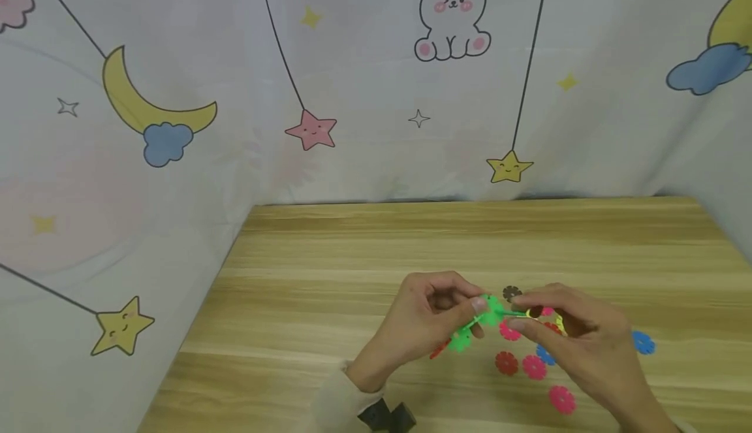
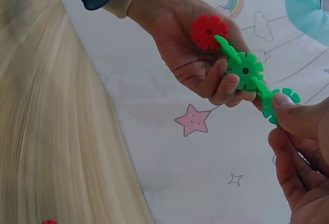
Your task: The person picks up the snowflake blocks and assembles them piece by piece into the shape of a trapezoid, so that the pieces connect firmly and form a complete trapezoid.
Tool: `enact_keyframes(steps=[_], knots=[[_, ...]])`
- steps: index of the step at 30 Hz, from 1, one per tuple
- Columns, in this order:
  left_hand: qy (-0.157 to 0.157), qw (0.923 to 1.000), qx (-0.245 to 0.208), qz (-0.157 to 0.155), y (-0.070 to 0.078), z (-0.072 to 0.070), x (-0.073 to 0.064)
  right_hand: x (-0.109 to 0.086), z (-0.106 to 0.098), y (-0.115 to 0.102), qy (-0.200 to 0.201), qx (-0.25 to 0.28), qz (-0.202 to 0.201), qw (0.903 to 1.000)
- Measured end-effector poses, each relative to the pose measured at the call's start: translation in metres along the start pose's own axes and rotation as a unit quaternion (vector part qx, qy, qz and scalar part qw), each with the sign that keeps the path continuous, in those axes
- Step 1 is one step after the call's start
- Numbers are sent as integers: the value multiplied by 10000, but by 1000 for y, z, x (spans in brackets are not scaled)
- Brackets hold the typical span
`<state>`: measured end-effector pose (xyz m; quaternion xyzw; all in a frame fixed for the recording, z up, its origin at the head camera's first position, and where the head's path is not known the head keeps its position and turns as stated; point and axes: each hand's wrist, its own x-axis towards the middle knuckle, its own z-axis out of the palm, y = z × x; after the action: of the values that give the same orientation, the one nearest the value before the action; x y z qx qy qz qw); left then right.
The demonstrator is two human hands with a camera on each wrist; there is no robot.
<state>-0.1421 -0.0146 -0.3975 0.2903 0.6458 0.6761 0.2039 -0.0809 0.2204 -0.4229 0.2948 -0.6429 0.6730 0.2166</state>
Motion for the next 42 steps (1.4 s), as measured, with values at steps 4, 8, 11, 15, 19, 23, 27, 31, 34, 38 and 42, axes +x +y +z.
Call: enact_keyframes(steps=[4, 8, 11, 15, 19, 23, 27, 31, 34, 38, 42], knots=[[58, 9995, 304, 86, 1, -1, 0, -1, -1, 1, -81, -43, 51, 9999], [39, 9975, 631, 303, 3, -1, -3, -2, -1, 3, -143, -13, 122, 9998], [-115, 9931, 911, 726, 4, 2, -4, -3, -1, 3, -200, -1, 204, 9996], [-273, 9856, 1141, 1219, 4, 4, -3, -3, 0, 1, -187, -144, 301, 9993], [-276, 9832, 1123, 1409, 1, 5, -2, -4, 2, 0, -137, -219, 476, 9985], [-215, 9826, 1136, 1454, -1, 5, -2, -5, 4, 1, -135, -220, 615, 9978], [-87, 9835, 1163, 1383, 1, 1, -4, -5, 4, 3, -116, -345, 632, 9973], [137, 9853, 1182, 1224, 5, -3, -6, -6, 1, 5, -73, -458, 623, 9970], [243, 9878, 1092, 1088, 6, -4, -6, -7, -4, 7, -48, -534, 559, 9970], [322, 9899, 967, 982, 6, -4, -5, -9, -12, 6, -21, -912, 623, 9939], [353, 9905, 938, 944, 6, -4, -4, -13, -21, 3, -32, -1347, 953, 9863]])
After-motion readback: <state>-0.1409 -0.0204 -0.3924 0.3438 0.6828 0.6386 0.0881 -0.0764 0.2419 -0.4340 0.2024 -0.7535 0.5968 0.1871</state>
